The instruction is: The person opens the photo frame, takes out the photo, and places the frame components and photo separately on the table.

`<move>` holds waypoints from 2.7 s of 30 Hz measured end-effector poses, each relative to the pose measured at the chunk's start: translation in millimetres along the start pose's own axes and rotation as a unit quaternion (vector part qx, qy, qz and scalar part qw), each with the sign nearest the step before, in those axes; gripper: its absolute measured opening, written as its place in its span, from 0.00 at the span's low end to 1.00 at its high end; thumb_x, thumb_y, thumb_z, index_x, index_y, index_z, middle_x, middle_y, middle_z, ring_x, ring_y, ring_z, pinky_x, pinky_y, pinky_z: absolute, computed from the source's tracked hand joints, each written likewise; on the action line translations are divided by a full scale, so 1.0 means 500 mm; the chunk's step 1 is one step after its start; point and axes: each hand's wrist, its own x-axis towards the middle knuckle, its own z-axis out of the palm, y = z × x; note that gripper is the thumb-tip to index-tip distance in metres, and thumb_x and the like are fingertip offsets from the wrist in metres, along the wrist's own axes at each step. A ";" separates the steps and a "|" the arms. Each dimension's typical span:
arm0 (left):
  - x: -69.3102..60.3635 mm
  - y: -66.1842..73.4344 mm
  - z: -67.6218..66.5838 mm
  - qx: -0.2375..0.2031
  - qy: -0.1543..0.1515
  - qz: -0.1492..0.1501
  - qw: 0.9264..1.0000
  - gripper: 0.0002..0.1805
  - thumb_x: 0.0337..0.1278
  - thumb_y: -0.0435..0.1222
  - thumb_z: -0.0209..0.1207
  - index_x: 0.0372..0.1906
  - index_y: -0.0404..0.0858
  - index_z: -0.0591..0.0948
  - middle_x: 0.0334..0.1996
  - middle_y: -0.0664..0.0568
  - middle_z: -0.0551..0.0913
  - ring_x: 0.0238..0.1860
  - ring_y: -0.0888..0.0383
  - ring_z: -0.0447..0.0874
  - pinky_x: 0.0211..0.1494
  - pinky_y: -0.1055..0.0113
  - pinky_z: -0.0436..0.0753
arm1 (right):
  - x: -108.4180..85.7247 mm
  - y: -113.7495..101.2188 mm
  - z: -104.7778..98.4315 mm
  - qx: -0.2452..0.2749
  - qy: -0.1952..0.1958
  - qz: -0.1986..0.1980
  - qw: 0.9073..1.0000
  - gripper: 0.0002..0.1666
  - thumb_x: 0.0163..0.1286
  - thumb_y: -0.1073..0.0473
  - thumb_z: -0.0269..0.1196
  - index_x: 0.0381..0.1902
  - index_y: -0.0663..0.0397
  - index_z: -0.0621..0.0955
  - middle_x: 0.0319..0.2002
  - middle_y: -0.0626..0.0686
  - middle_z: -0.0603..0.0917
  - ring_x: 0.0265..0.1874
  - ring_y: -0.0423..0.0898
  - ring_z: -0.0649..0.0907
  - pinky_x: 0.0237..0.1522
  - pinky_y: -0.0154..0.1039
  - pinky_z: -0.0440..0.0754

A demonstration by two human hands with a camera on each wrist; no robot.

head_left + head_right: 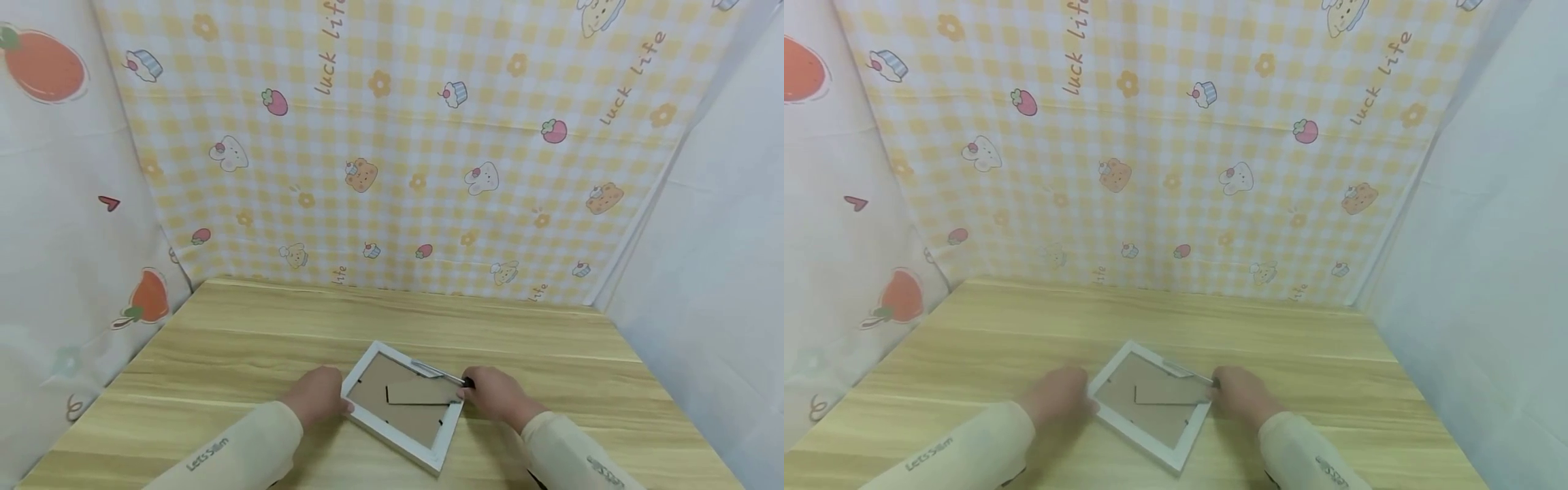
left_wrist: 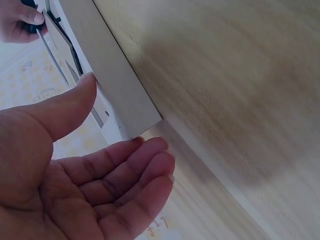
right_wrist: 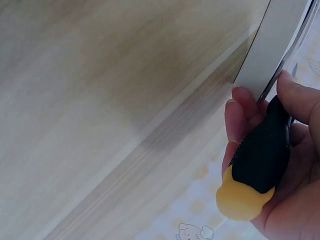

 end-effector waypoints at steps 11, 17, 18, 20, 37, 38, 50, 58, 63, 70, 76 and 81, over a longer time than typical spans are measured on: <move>-0.017 0.011 0.008 0.012 0.005 -0.006 1.000 0.18 0.42 0.39 0.73 0.20 0.36 0.73 0.16 0.54 0.71 0.19 0.58 0.65 0.24 0.65 0.70 | 0.011 0.005 -0.004 0.001 -0.001 -0.019 1.000 0.07 0.63 0.57 0.67 0.32 0.54 0.81 0.24 0.43 0.77 0.23 0.40 0.71 0.28 0.39 0.72; -0.020 0.011 0.011 0.033 0.011 0.016 0.999 0.19 0.40 0.40 0.74 0.17 0.37 0.73 0.16 0.54 0.71 0.19 0.58 0.64 0.27 0.63 0.72 | 0.016 0.007 -0.004 -0.004 0.007 -0.029 1.000 0.07 0.62 0.57 0.67 0.31 0.54 0.81 0.24 0.43 0.77 0.23 0.40 0.71 0.28 0.38 0.71; -0.018 0.009 0.011 0.026 0.008 0.015 1.000 0.19 0.40 0.40 0.74 0.18 0.36 0.74 0.16 0.54 0.71 0.19 0.58 0.65 0.27 0.63 0.72 | 0.016 0.007 -0.003 -0.002 0.008 -0.028 1.000 0.07 0.62 0.57 0.67 0.31 0.55 0.81 0.24 0.43 0.77 0.23 0.40 0.71 0.28 0.38 0.71; -0.014 0.003 0.012 0.006 0.001 0.010 1.000 0.18 0.41 0.38 0.73 0.19 0.36 0.74 0.17 0.54 0.72 0.20 0.58 0.65 0.26 0.63 0.71 | 0.017 0.008 0.000 -0.002 0.010 -0.025 1.000 0.07 0.62 0.57 0.67 0.32 0.55 0.81 0.23 0.43 0.77 0.23 0.40 0.71 0.27 0.37 0.70; 0.033 -0.029 -0.009 -0.067 -0.024 -0.033 0.997 0.12 0.57 0.35 0.64 0.25 0.32 0.76 0.20 0.50 0.74 0.23 0.56 0.69 0.28 0.64 0.72 | -0.041 -0.013 0.005 0.011 0.047 0.008 0.999 0.13 0.58 0.56 0.69 0.22 0.52 0.76 0.16 0.42 0.68 0.16 0.38 0.65 0.19 0.32 0.61; 0.035 -0.030 -0.010 -0.069 -0.024 -0.031 0.997 0.11 0.57 0.35 0.64 0.27 0.32 0.76 0.22 0.49 0.75 0.25 0.55 0.71 0.29 0.63 0.74 | -0.045 -0.016 0.007 0.012 0.047 0.006 0.999 0.14 0.57 0.55 0.70 0.22 0.51 0.75 0.16 0.42 0.67 0.16 0.38 0.64 0.18 0.32 0.60; 0.050 -0.031 0.003 -0.067 -0.016 -0.002 0.998 0.08 0.59 0.32 0.61 0.29 0.31 0.78 0.26 0.49 0.75 0.27 0.56 0.72 0.32 0.63 0.76 | -0.065 -0.025 0.029 -0.002 0.058 -0.037 0.998 0.17 0.55 0.54 0.71 0.19 0.52 0.73 0.15 0.41 0.65 0.15 0.37 0.61 0.17 0.32 0.58; 0.047 -0.028 0.010 -0.059 -0.002 0.031 0.998 0.12 0.57 0.29 0.62 0.20 0.36 0.74 0.20 0.53 0.72 0.24 0.59 0.69 0.28 0.67 0.72 | -0.062 -0.027 0.032 -0.002 0.049 -0.025 0.999 0.16 0.58 0.55 0.70 0.20 0.52 0.74 0.15 0.42 0.66 0.15 0.37 0.62 0.17 0.32 0.57; 0.044 -0.030 0.011 -0.058 0.000 0.035 0.998 0.15 0.55 0.29 0.63 0.18 0.37 0.72 0.19 0.53 0.69 0.23 0.59 0.68 0.28 0.67 0.70 | -0.058 -0.027 0.032 0.004 0.042 -0.021 0.999 0.17 0.59 0.55 0.69 0.20 0.52 0.73 0.15 0.42 0.65 0.15 0.37 0.62 0.17 0.32 0.57; 0.034 -0.035 0.014 -0.061 -0.003 0.044 0.997 0.15 0.51 0.28 0.66 0.17 0.36 0.73 0.16 0.54 0.69 0.21 0.59 0.67 0.26 0.67 0.69 | -0.044 -0.027 0.029 0.016 0.026 -0.020 0.999 0.17 0.61 0.56 0.68 0.20 0.51 0.72 0.16 0.42 0.65 0.16 0.38 0.63 0.18 0.32 0.59; 0.019 -0.033 0.014 -0.065 -0.015 0.037 0.997 0.15 0.52 0.28 0.66 0.17 0.37 0.73 0.16 0.54 0.69 0.21 0.59 0.66 0.25 0.68 0.68 | -0.036 -0.026 0.026 0.017 0.028 -0.031 0.999 0.17 0.59 0.57 0.69 0.20 0.51 0.72 0.16 0.43 0.65 0.16 0.38 0.64 0.19 0.32 0.59; 0.005 -0.028 0.010 -0.074 -0.021 0.030 0.997 0.14 0.53 0.28 0.65 0.18 0.37 0.74 0.17 0.54 0.70 0.22 0.59 0.67 0.27 0.67 0.69 | -0.030 -0.024 0.023 0.010 0.026 -0.049 0.998 0.16 0.59 0.57 0.69 0.21 0.51 0.73 0.16 0.42 0.66 0.17 0.38 0.64 0.19 0.33 0.59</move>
